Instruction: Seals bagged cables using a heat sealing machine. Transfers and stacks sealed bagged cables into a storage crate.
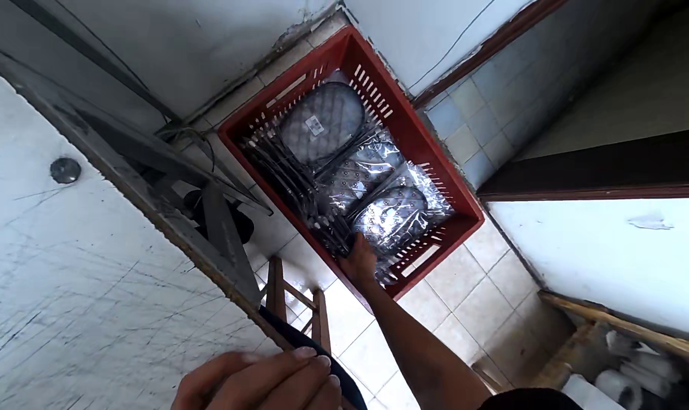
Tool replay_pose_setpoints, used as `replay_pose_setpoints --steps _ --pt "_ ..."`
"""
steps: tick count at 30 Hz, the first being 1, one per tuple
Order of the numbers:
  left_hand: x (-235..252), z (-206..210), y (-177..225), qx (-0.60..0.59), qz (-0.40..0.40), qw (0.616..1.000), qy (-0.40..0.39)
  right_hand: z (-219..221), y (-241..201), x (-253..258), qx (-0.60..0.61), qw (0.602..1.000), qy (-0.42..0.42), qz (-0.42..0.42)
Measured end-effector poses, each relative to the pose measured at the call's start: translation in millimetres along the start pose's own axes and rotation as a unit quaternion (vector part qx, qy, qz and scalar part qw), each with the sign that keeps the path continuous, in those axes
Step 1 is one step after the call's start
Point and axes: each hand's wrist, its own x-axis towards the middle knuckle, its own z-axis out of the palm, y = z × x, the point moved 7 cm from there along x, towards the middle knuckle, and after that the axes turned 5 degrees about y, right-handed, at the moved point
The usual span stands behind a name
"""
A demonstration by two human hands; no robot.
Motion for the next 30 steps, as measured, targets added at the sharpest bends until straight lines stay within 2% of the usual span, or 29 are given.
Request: replay_pose_setpoints --steps 2,4,5,8,13,15,17,20,23,25,27,28,30 --pt "-1 0 0 0.000 0.000 1.000 -0.001 -4 11 -6 0.017 0.998 -0.017 -0.054" --pt "-1 0 0 0.001 0.003 1.000 0.002 -5 33 -18 0.019 0.996 0.007 -0.085" --pt "-1 -1 0 0.002 0.003 1.000 0.005 -2 42 -25 0.029 0.997 0.005 -0.077" --pt "-3 0 0 0.002 -0.002 1.000 0.002 13 58 -36 0.099 0.993 -0.068 -0.010" --pt "-2 0 0 0.013 0.005 1.000 -0.004 30 63 -27 0.154 0.982 -0.110 0.008" --pt "-1 0 1 0.013 0.010 1.000 -0.005 21 58 -26 0.139 0.980 -0.142 0.015" --pt "0 0 2 0.014 0.014 1.000 0.001 -2 38 -26 0.063 0.982 -0.176 0.010" --pt "0 0 2 0.024 0.017 0.999 0.018 -28 -4 -14 0.009 0.993 -0.077 -0.085" --pt "0 1 5 0.037 0.028 0.999 0.030 -4 -16 -8 0.005 0.993 -0.076 -0.089" --pt "0 1 3 0.050 0.043 0.996 0.053 -1 -23 -5 -0.009 0.988 -0.142 -0.063" --pt "2 5 4 0.052 0.062 0.994 0.074 -27 -29 -11 0.001 0.981 -0.184 -0.056" --pt "4 7 7 0.052 0.068 0.993 0.077 -59 -44 -25 0.015 0.982 -0.180 -0.056" --pt "5 8 14 0.031 0.074 0.994 0.067 -160 -123 -101 0.067 0.989 -0.130 -0.031"
